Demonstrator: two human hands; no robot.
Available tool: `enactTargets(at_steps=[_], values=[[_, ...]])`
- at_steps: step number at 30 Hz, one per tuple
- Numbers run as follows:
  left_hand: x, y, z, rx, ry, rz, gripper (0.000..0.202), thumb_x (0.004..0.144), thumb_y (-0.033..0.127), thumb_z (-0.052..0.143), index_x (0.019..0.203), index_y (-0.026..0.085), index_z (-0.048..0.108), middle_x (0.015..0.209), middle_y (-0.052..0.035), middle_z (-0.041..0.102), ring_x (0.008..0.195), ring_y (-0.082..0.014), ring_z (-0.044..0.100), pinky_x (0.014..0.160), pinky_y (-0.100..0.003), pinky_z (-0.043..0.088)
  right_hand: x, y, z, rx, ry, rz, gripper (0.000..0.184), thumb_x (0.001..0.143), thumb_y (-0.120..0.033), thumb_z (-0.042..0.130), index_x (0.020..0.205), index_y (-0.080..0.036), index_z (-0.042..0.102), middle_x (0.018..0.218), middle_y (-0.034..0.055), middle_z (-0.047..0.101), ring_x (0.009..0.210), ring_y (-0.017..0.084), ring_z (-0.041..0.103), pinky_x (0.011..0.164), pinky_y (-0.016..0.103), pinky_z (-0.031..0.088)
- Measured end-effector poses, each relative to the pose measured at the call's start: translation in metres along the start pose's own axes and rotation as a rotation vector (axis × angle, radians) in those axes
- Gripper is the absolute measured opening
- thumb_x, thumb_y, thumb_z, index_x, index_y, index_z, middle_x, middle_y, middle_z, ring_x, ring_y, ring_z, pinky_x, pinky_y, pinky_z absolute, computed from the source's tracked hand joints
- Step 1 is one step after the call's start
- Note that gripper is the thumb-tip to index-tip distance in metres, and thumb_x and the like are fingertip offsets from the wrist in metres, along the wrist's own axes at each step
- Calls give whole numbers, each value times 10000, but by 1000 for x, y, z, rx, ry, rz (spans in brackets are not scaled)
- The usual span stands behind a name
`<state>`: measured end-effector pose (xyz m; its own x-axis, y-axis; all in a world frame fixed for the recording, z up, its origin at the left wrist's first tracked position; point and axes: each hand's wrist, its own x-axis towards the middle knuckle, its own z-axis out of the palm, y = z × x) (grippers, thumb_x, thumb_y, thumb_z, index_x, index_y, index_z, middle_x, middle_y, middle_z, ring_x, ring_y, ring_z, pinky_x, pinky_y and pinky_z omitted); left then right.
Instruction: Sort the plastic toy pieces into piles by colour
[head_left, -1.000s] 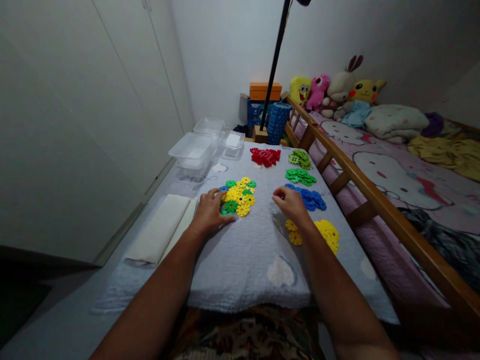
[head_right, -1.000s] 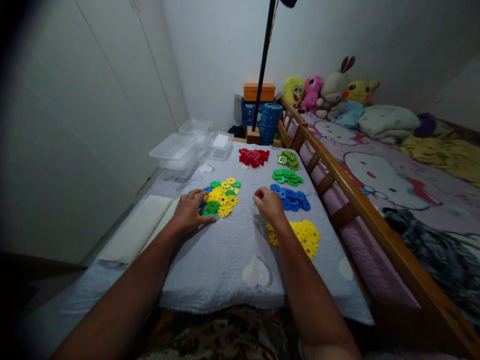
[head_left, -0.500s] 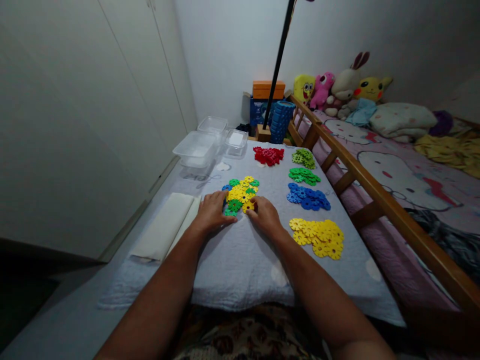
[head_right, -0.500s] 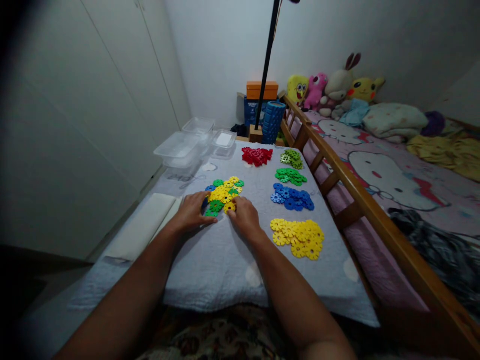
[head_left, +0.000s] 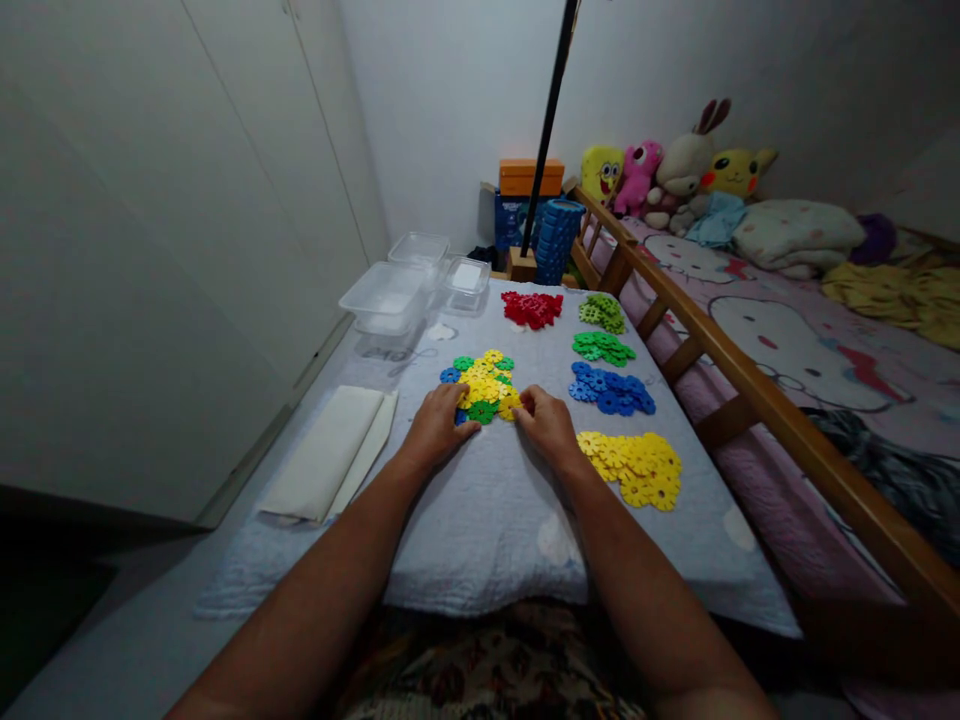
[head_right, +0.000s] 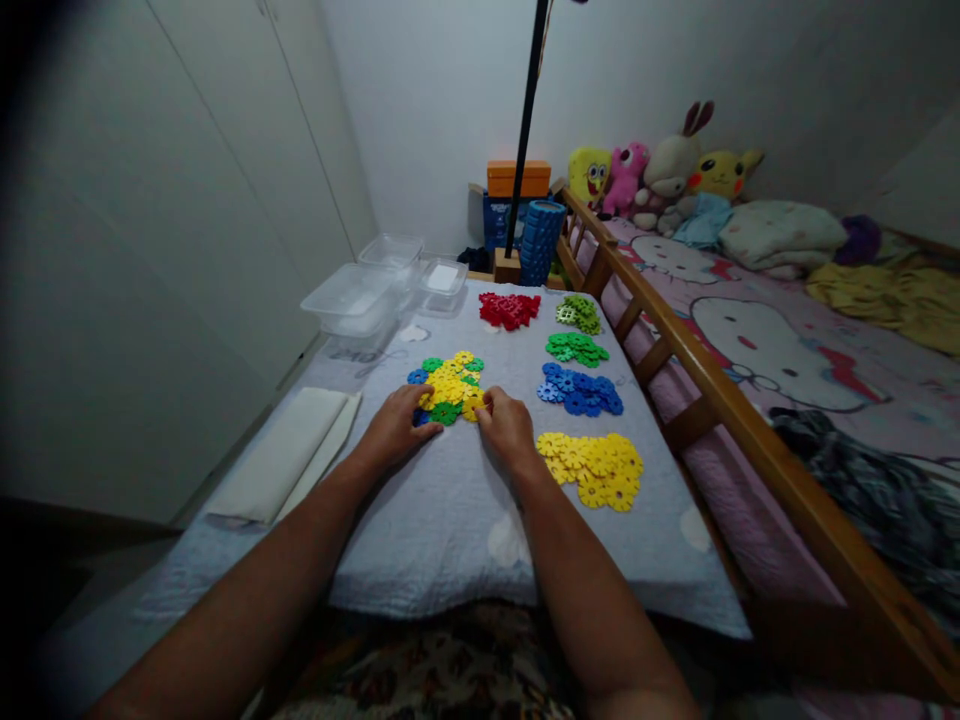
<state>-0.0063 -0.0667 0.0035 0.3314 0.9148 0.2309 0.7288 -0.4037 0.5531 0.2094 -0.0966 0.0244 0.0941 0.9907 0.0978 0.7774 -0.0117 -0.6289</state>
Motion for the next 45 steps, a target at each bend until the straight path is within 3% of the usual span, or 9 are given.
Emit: enactTargets(at_steps=[5, 9, 17, 22, 28, 35, 39, 42, 45], values=[[0, 3, 4, -34, 29, 16, 533, 753, 294, 765, 1246, 216, 579, 1298, -113, 627, 1249, -303, 585, 1088, -462, 478, 0, 2, -4, -2, 80, -71, 46, 795, -166, 620, 805, -211, 617, 914, 50, 653, 811, 174, 567, 763, 279, 424], [1, 3, 6, -49, 37, 44, 522, 754, 299, 761, 1237, 232, 576, 1276, -99, 630, 1236, -289, 584, 1090, -460, 473, -2, 5, -17, 109, 28, -62, 32, 797, -198, 604, 769, -210, 596, 800, 13, 632, 733, 155, 544, 715, 268, 415], [1, 3, 8, 3, 21, 87, 560, 746, 371, 782, 1253, 240, 585, 1360, -106, 586, 1301, -311, 525, 1149, -476, 413, -26, 51, -87, 263, 131, 32, 142, 780, -334, 592, 781, -199, 635, 751, 17, 659, 706, 172, 571, 700, 291, 428], [1, 6, 8, 38, 12, 72, 552, 764, 387, 765, 1264, 227, 592, 1382, -122, 568, 1312, -332, 506, 1150, -497, 407, -49, 78, -112, 219, 44, 120, 181, 754, -330, 607, 835, -198, 702, 806, 35, 706, 765, 200, 621, 704, 298, 449], [-1, 9, 11, 78, 36, 55, 560, 790, 406, 746, 1285, 196, 587, 1396, -148, 555, 1304, -344, 495, 1147, -495, 400, -58, 73, -103, 74, -102, 78, 122, 769, -217, 572, 789, -195, 690, 797, 23, 697, 742, 181, 616, 683, 278, 436], [-1, 10, 11, 121, 101, 50, 599, 806, 427, 739, 1321, 175, 564, 1383, -162, 574, 1274, -356, 513, 1117, -503, 408, -50, 62, -92, -383, -24, 48, 168, 815, -136, 600, 890, -180, 744, 978, 99, 721, 955, 228, 603, 865, 323, 402], [0, 7, 14, 136, 127, 57, 615, 804, 427, 746, 1332, 180, 552, 1382, -163, 580, 1282, -351, 515, 1117, -496, 406, -36, 32, -78, -420, -60, -24, 235, 894, -203, 603, 1089, -181, 732, 1113, 106, 707, 1059, 241, 587, 944, 341, 389], [-1, 5, 15, 150, 137, 51, 609, 798, 436, 751, 1324, 197, 559, 1379, -158, 584, 1260, -352, 530, 1098, -498, 418, -21, 4, -56, -411, -130, -113, 242, 918, -241, 615, 1125, -184, 727, 1142, 112, 698, 1086, 255, 580, 971, 354, 395], [-1, 6, 14, 148, 145, 41, 608, 787, 424, 760, 1320, 209, 561, 1363, -148, 594, 1256, -351, 537, 1089, -493, 425, -9, -16, -30, -418, -105, -136, 274, 935, -289, 617, 1166, -178, 715, 1178, 135, 671, 1108, 269, 563, 979, 361, 406]])
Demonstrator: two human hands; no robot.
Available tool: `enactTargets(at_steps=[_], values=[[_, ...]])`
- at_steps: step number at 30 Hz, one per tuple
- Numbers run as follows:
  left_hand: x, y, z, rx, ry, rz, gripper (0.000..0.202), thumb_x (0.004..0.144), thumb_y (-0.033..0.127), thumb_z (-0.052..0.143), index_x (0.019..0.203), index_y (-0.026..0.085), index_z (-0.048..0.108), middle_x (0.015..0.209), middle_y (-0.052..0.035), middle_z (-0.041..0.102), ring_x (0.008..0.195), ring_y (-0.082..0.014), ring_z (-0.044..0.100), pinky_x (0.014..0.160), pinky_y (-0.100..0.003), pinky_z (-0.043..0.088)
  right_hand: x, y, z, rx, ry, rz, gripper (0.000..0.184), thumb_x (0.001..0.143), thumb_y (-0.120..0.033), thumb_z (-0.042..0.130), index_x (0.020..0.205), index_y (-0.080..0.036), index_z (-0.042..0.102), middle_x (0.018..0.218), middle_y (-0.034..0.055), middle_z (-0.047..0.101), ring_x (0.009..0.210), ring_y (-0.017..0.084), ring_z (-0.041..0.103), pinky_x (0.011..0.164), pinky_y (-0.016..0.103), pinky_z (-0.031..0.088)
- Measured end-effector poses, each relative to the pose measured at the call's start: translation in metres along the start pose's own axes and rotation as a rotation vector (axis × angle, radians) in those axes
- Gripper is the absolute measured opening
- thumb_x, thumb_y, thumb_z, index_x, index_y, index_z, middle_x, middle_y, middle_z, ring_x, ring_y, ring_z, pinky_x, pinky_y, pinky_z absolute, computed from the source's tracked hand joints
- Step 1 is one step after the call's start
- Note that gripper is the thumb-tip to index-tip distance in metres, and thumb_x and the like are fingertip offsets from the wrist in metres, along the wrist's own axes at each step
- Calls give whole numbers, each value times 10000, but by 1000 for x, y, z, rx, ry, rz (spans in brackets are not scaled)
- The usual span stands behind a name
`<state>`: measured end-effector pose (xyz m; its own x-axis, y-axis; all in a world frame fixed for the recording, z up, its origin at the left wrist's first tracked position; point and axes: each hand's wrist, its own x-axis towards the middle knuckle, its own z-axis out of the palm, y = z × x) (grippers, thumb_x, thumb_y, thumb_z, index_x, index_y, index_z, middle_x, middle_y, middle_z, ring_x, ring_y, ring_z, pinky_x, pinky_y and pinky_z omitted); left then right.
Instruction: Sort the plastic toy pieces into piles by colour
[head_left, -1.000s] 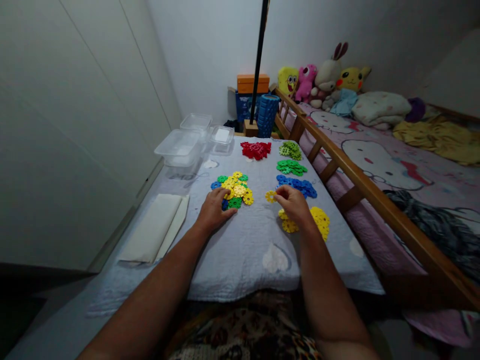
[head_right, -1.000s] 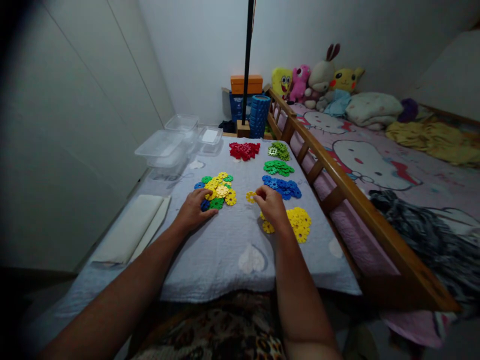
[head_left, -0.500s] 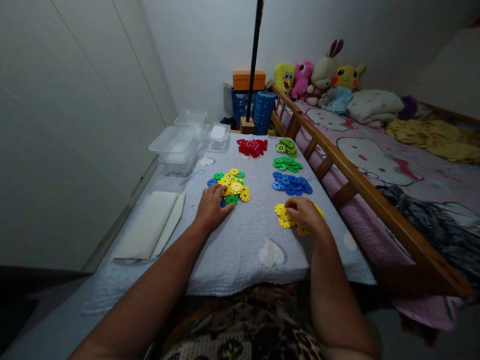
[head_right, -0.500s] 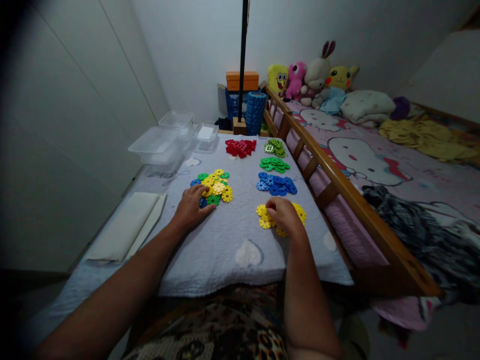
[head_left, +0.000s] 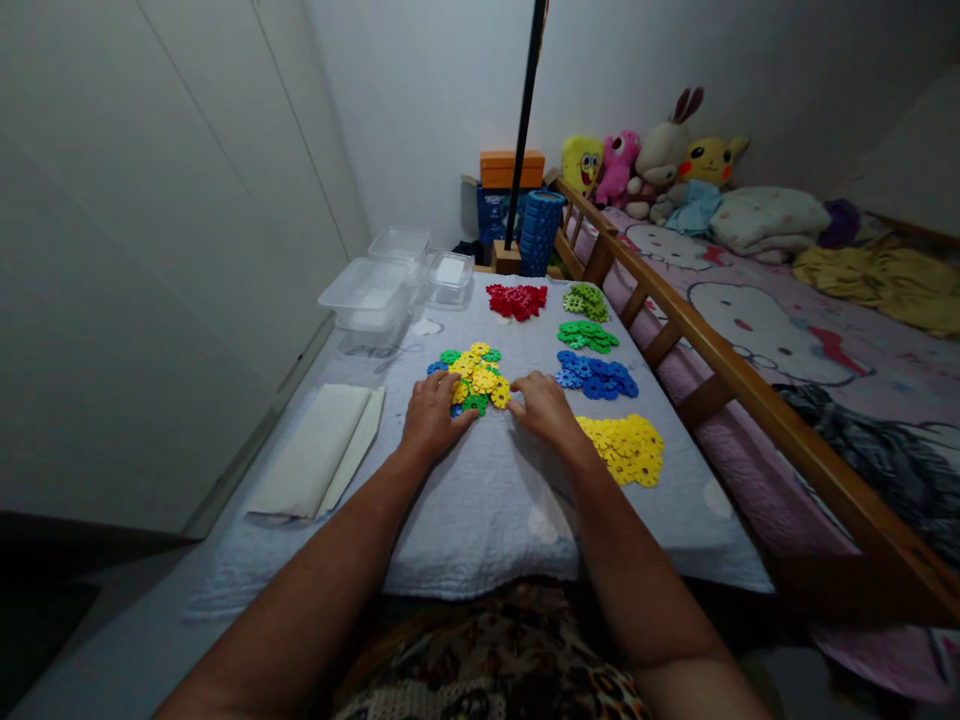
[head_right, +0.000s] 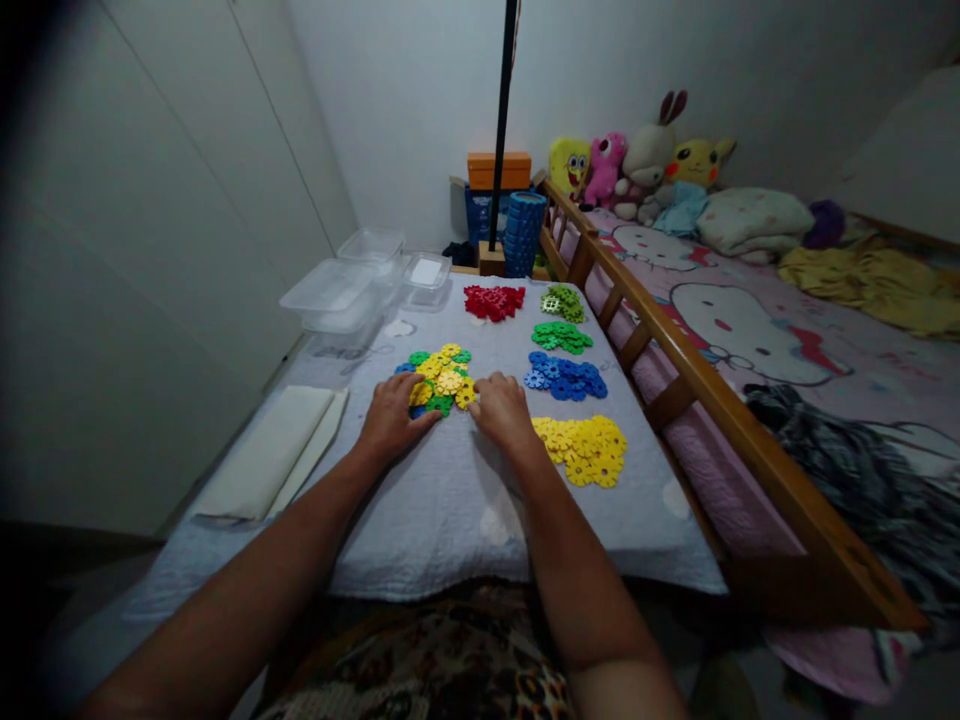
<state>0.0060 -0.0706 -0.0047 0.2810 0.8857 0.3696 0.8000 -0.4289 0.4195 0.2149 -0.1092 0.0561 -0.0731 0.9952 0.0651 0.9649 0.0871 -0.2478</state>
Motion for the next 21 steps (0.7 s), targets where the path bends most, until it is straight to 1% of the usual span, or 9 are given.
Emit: enactTargets(at_steps=[3, 5, 8, 12, 15, 18, 19, 21], values=[[0, 1, -3, 1, 0, -6, 610, 783, 419, 765, 1315, 203, 561, 1347, -148, 603, 1268, -349, 532, 1092, -490, 422, 9, -11, 17, 14, 44, 46, 317, 950, -336, 610, 1204, -164, 689, 1211, 148, 643, 1122, 279, 544, 981, 368, 413], [0, 1, -4, 7, -7, -11, 608, 783, 425, 766, 1307, 189, 567, 1345, -158, 601, 1274, -350, 526, 1088, -486, 425, 10, -12, 26, 26, 50, 64, 314, 953, -332, 607, 1204, -160, 682, 1215, 150, 634, 1125, 281, 536, 981, 368, 414], [1, 1, -5, 21, -23, -20, 580, 783, 442, 768, 1272, 185, 593, 1345, -161, 597, 1262, -350, 527, 1076, -481, 434, 9, -8, 33, 41, 55, 55, 291, 942, -307, 624, 1187, -162, 686, 1217, 144, 630, 1131, 280, 528, 986, 361, 410], [0, 1, -5, 39, -30, -38, 531, 782, 455, 770, 1232, 215, 621, 1335, -138, 601, 1229, -344, 535, 1060, -480, 440, 8, -1, 36, 75, 74, 38, 248, 918, -273, 651, 1137, -164, 695, 1171, 138, 644, 1117, 262, 538, 977, 342, 408], [-1, 1, -7, 53, -34, -52, 537, 774, 468, 777, 1230, 227, 626, 1315, -131, 600, 1204, -340, 539, 1045, -480, 446, 8, 3, 36, 140, 67, 37, 180, 923, -200, 604, 1066, -162, 706, 1076, 124, 682, 1037, 233, 575, 928, 318, 413], [-1, 1, -9, 65, -47, -69, 542, 773, 480, 774, 1227, 221, 629, 1257, -130, 604, 1168, -335, 548, 1020, -471, 459, 7, 5, 35, 266, 65, 31, 161, 918, -155, 561, 967, -167, 714, 991, 99, 710, 952, 208, 602, 870, 297, 417], [-1, 1, -9, 62, -53, -74, 539, 776, 480, 770, 1226, 217, 629, 1235, -130, 606, 1152, -331, 555, 1011, -465, 465, 6, 6, 34, 319, 77, 36, 164, 909, -150, 559, 965, -170, 713, 967, 87, 714, 925, 200, 608, 852, 292, 419], [-1, 1, -10, 49, -67, -78, 529, 782, 477, 762, 1224, 218, 629, 1200, -124, 611, 1121, -323, 570, 995, -453, 476, 4, 8, 32, 430, 120, 77, 206, 883, -153, 573, 1043, -175, 700, 885, 50, 704, 842, 185, 611, 798, 284, 422]])
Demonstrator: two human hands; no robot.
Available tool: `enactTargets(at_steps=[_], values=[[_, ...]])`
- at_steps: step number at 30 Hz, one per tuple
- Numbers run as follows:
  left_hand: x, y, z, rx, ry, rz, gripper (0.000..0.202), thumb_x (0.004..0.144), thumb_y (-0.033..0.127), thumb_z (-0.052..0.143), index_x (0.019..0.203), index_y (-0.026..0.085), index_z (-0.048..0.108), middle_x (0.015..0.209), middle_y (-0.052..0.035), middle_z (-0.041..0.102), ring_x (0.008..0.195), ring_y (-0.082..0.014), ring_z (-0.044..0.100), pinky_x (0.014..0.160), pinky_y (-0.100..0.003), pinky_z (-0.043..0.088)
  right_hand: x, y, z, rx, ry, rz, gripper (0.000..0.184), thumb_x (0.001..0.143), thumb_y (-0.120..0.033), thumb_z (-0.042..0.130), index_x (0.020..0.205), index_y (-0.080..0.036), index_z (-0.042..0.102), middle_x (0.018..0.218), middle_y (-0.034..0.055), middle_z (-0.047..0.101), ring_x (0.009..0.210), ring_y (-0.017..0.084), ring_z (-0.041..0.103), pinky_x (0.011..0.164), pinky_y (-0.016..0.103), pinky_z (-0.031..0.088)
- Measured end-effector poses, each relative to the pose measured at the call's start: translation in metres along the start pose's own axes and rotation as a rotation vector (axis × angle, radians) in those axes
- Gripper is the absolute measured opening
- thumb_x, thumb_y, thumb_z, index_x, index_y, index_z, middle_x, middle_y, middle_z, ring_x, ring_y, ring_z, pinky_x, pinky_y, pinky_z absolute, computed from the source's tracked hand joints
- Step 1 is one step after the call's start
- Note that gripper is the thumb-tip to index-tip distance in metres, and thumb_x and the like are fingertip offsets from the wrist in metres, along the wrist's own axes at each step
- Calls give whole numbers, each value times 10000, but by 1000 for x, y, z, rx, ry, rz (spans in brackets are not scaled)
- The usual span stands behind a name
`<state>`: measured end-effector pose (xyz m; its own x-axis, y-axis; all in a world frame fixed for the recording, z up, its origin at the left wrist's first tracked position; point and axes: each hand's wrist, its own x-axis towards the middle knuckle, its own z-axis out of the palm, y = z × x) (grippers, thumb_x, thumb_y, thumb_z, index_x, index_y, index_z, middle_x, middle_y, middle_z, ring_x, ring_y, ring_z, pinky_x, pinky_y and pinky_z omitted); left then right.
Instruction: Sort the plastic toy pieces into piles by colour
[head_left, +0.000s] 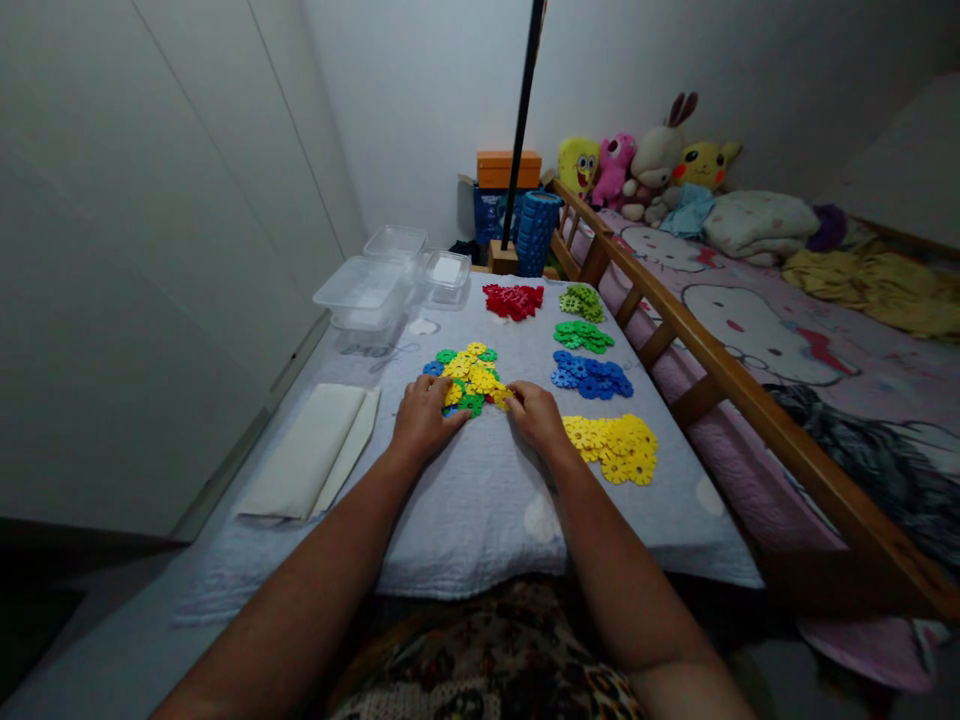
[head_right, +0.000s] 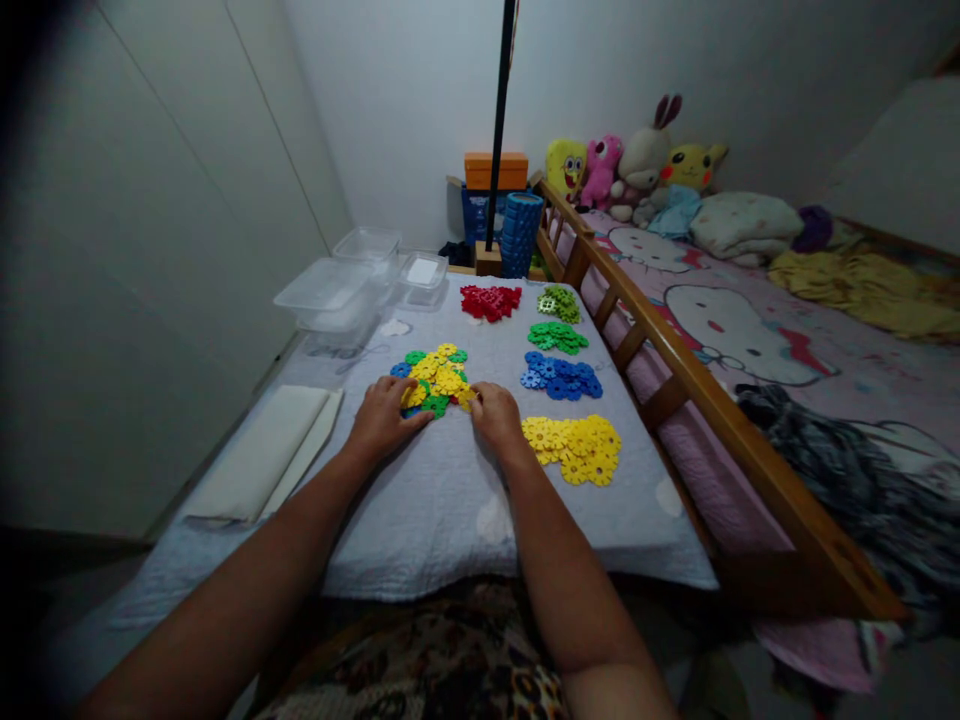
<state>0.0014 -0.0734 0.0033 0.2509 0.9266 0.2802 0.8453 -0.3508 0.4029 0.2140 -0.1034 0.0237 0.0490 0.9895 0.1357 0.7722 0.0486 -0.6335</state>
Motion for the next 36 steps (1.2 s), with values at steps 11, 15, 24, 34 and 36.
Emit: enactTargets(at_steps=[11, 15, 24, 34, 36], values=[[2, 1, -3, -42, -48, 15, 503, 801, 450, 745, 1232, 218, 628, 1217, -113, 630, 1136, -312, 595, 992, -442, 493, -26, 41, -73, 267, 138, 75, 185, 787, -310, 588, 893, -188, 676, 803, 24, 690, 737, 179, 608, 715, 296, 458], [2, 1, -4, -38, -62, 24, 497, 799, 442, 746, 1228, 219, 633, 1201, -113, 642, 1115, -309, 605, 979, -443, 500, -47, 60, -106, 195, 41, 148, 175, 752, -290, 586, 844, -186, 693, 810, 38, 699, 762, 193, 627, 712, 300, 462], [4, -3, -2, -62, -40, 41, 465, 788, 426, 750, 1201, 245, 636, 1187, -93, 645, 1131, -295, 611, 1009, -445, 497, -66, 71, -122, -62, -54, 186, 102, 733, -188, 582, 776, -200, 674, 751, 9, 662, 718, 165, 588, 670, 269, 426], [5, 0, -5, -54, -65, 34, 492, 796, 421, 746, 1225, 211, 630, 1208, -114, 642, 1159, -310, 604, 1035, -446, 488, -55, 67, -109, -354, 68, 125, 210, 823, -158, 613, 985, -185, 744, 975, 77, 684, 957, 217, 592, 898, 337, 418], [5, 1, -5, -47, -71, 26, 500, 799, 422, 743, 1233, 202, 627, 1217, -119, 640, 1154, -314, 604, 1028, -451, 491, -47, 56, -102, -348, 70, 99, 213, 845, -158, 610, 1011, -182, 740, 995, 80, 692, 960, 218, 594, 906, 340, 415]])
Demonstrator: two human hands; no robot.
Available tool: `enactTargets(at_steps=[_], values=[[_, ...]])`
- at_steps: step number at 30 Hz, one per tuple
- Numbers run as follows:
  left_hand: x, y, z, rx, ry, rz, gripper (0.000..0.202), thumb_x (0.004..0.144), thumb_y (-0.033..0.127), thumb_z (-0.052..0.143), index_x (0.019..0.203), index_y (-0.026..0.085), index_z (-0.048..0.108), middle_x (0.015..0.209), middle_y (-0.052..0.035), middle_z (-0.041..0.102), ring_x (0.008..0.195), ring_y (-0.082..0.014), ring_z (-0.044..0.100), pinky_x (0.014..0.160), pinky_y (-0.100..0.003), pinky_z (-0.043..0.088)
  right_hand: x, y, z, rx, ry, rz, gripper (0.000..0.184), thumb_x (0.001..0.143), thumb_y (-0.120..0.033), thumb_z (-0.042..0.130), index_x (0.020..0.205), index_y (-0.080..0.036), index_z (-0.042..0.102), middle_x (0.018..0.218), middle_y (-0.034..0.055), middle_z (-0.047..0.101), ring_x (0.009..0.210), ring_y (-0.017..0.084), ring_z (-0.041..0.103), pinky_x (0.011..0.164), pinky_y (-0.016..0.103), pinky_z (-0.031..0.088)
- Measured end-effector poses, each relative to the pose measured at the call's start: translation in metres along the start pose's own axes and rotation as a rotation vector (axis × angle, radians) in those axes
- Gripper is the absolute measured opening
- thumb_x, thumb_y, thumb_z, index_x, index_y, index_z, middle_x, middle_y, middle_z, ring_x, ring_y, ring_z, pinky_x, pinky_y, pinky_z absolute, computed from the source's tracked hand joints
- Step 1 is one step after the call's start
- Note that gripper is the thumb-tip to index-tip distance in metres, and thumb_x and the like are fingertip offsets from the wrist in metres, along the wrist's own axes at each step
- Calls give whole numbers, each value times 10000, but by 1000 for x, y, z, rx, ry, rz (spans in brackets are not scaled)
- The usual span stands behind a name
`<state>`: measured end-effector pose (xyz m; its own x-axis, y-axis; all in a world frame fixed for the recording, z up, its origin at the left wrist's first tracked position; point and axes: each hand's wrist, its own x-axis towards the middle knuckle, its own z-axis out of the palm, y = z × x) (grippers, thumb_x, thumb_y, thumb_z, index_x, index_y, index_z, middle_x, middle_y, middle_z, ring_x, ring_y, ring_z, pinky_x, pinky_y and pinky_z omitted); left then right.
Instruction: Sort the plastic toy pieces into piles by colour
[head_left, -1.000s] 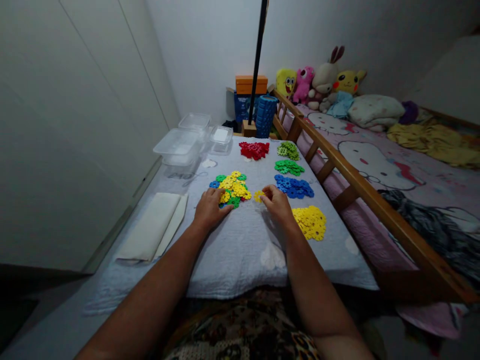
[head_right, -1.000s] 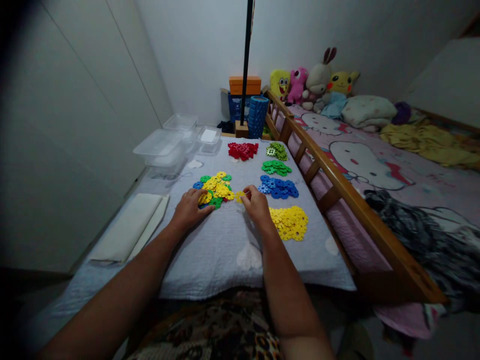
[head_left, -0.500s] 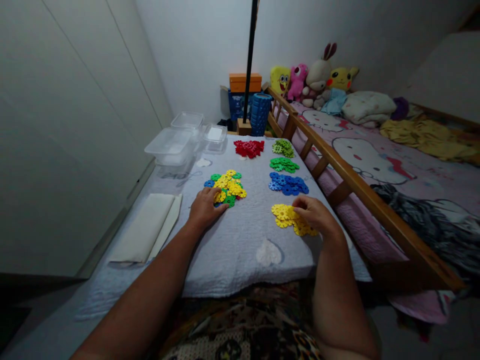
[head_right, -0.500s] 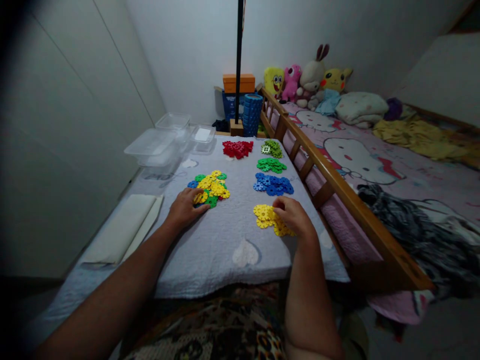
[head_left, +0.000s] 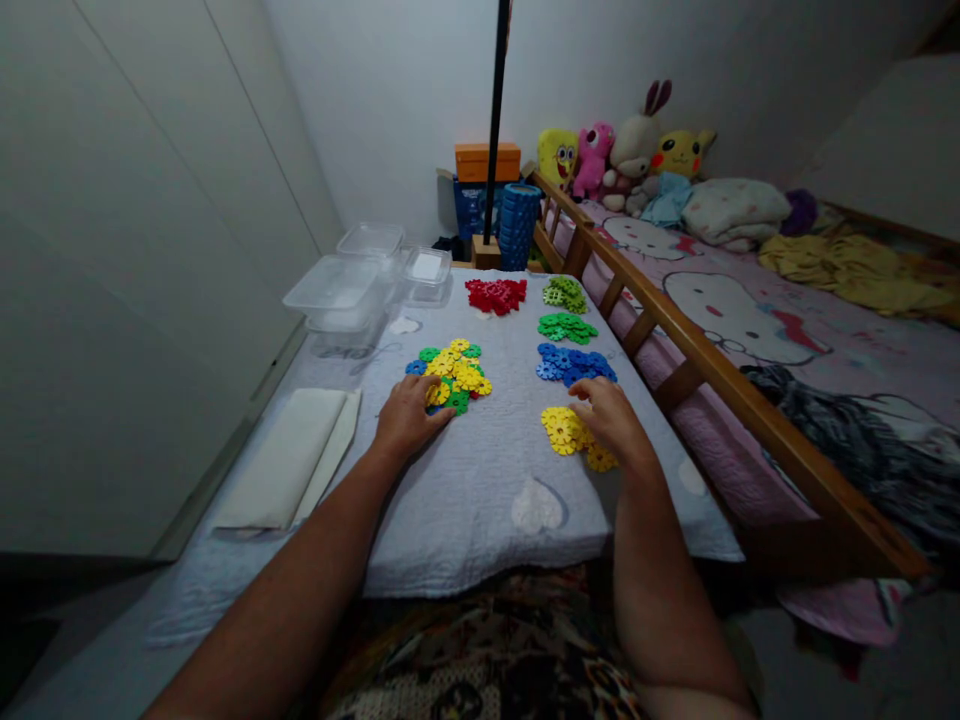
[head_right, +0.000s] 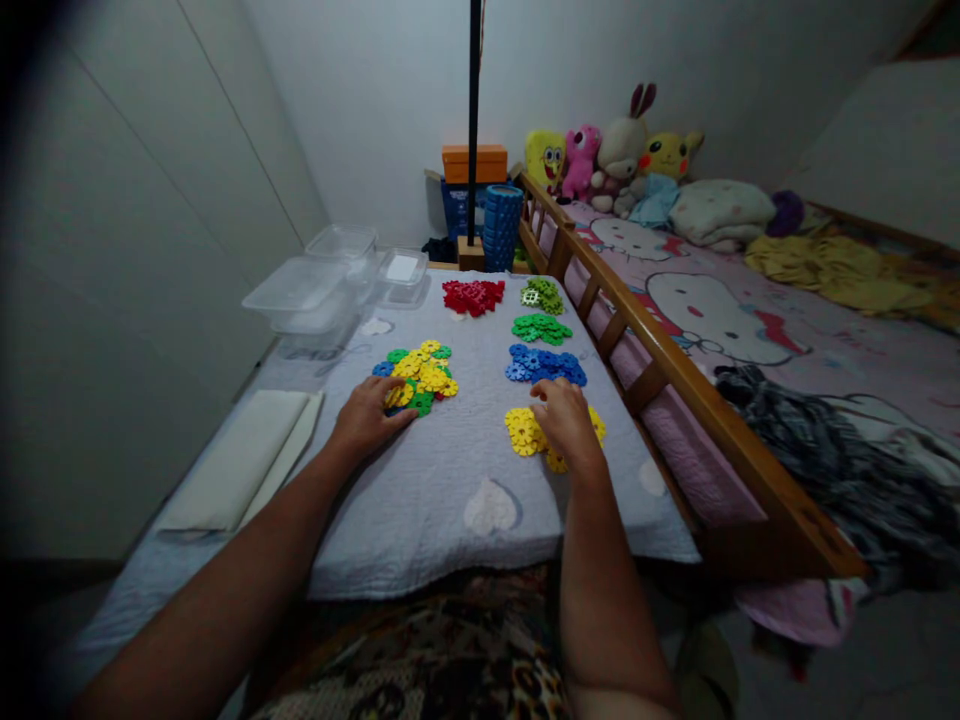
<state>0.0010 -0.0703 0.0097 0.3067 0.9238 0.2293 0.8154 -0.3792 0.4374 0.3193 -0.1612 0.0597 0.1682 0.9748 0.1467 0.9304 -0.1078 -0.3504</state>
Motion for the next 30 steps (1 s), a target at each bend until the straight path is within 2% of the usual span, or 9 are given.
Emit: enactTargets(at_steps=[7, 12, 15, 18, 22, 30], values=[[-1, -2, 3, 0, 22, 3, 496, 791, 424, 753, 1227, 221, 633, 1207, -112, 641, 1123, -310, 612, 992, -443, 508, 29, -78, 34, -5, -123, -215, 232, 928, -211, 593, 1109, -181, 735, 1142, 119, 697, 1103, 249, 577, 1007, 362, 393], [-1, -3, 6, 0, 36, 6, 493, 782, 434, 755, 1219, 235, 639, 1191, -105, 644, 1110, -314, 614, 982, -447, 510, 42, -112, 67, 23, -107, -242, 426, 950, -271, 582, 1370, -203, 614, 1404, 132, 594, 1227, 294, 496, 1024, 405, 395], [0, -4, 7, -3, 19, 17, 495, 786, 428, 749, 1226, 232, 636, 1196, -107, 644, 1117, -315, 613, 988, -448, 507, 43, -117, 82, 41, -99, -250, 448, 960, -274, 561, 1407, -246, 575, 1514, 89, 525, 1255, 302, 462, 1025, 419, 390], [1, -6, 7, -2, 11, 24, 497, 794, 421, 742, 1237, 223, 630, 1206, -110, 643, 1130, -315, 610, 999, -444, 505, 42, -116, 91, 50, -102, -262, 370, 974, -259, 538, 1334, -259, 622, 1462, 70, 577, 1231, 286, 469, 1021, 408, 381], [0, -5, 7, -7, 21, 20, 494, 795, 414, 742, 1236, 221, 630, 1204, -110, 645, 1122, -316, 611, 987, -445, 512, 41, -113, 91, 64, -81, -265, 287, 969, -256, 558, 1227, -236, 683, 1332, 90, 646, 1200, 273, 479, 1009, 390, 371], [0, -5, 7, -13, 29, 32, 485, 787, 399, 745, 1230, 243, 626, 1216, -101, 644, 1158, -309, 606, 999, -437, 514, 32, -112, 85, 85, -61, -255, 267, 943, -259, 608, 1183, -238, 723, 1209, 98, 660, 1155, 266, 493, 984, 381, 383]])
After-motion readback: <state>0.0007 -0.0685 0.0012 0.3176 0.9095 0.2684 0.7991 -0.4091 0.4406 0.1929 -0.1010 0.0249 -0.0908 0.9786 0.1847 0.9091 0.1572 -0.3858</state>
